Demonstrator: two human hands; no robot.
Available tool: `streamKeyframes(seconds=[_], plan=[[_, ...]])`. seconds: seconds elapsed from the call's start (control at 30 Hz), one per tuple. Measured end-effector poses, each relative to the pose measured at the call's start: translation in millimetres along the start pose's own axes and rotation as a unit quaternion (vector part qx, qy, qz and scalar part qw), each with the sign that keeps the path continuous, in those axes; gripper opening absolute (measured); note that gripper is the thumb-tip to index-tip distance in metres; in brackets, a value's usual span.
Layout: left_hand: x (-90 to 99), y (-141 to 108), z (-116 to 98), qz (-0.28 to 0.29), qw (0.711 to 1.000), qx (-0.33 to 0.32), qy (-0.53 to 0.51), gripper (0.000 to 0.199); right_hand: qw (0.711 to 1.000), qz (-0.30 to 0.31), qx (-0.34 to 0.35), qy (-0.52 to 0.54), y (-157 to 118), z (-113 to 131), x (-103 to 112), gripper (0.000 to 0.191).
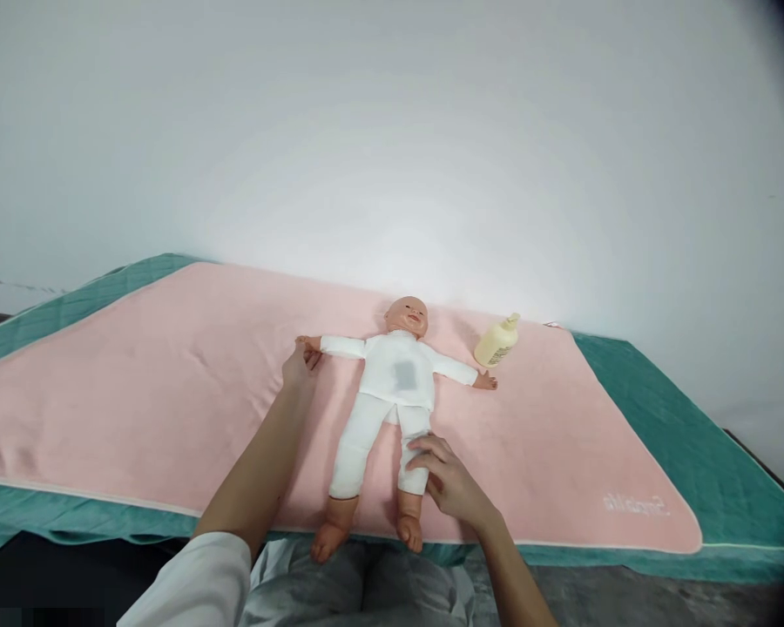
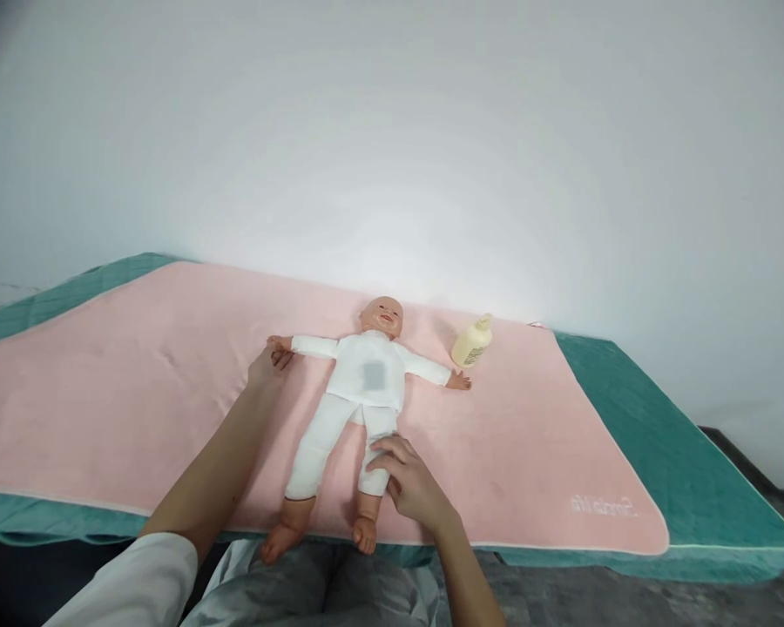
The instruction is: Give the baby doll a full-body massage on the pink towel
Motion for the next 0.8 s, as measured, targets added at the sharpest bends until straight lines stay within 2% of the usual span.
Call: streamKeyframes(seconds=[0.03, 0.17, 0.27, 0.33, 0.43, 0.5, 0.57, 0.67, 0.73, 0.8], plan=[[-0.5, 1, 0, 0.006, 1.000, 0.002, 0.000, 0.002, 1.000, 0.005, 0.005, -0.025, -1, 1, -2, 0.052], [-1.6, 2, 5, 0.027, 1.000, 0.012, 0.007, 0.020, 0.988, 0.027, 0.030, -0.150, -9, 6, -16, 0.072], [-0.4, 0, 7, 0.033, 0.999, 0.010, 0.004, 0.019, 0.979, 0.013, 0.048, -0.196, -15, 6, -21, 0.067], [0.6, -2, 7, 0.041, 0.999, 0.005, -0.002, 0.015, 0.982, -0.003, 0.049, -0.183, -18, 5, -19, 0.055], [-1.1, -7, 5, 0.086, 0.996, -0.007, -0.004, 0.016, 0.993, -0.014, 0.011, -0.115, -18, 1, -12, 0.043], [-5.0, -14, 3, 0.128, 0.990, -0.055, 0.010, 0.021, 0.998, -0.017, -0.023, -0.054, -17, 0, -6, 0.041], [-10.1, -28, 0, 0.167, 0.974, -0.147, 0.041, 0.030, 0.998, -0.026, -0.051, 0.008, -16, -1, -1, 0.040], [-18.0, -58, 4, 0.238, 0.916, -0.297, 0.125, 0.045, 0.992, -0.044, -0.086, 0.085, -15, -2, 4, 0.038], [-22.3, -80, 12, 0.297, 0.848, -0.376, 0.225, 0.050, 0.986, -0.046, -0.104, 0.123, -14, -5, 4, 0.036], [-24.4, -98, 22, 0.332, 0.760, -0.444, 0.339, 0.052, 0.978, -0.076, -0.129, 0.146, -10, -12, 5, 0.031]])
Point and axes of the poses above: each hand's wrist, its own y-axis towards the middle knuckle, its own x-axis out of the back of the hand, z = x × y, the point moved 3 cm from there along y, towards the middle knuckle, and after that the axes turned 8 degrees about x, right-handed, at the moved point
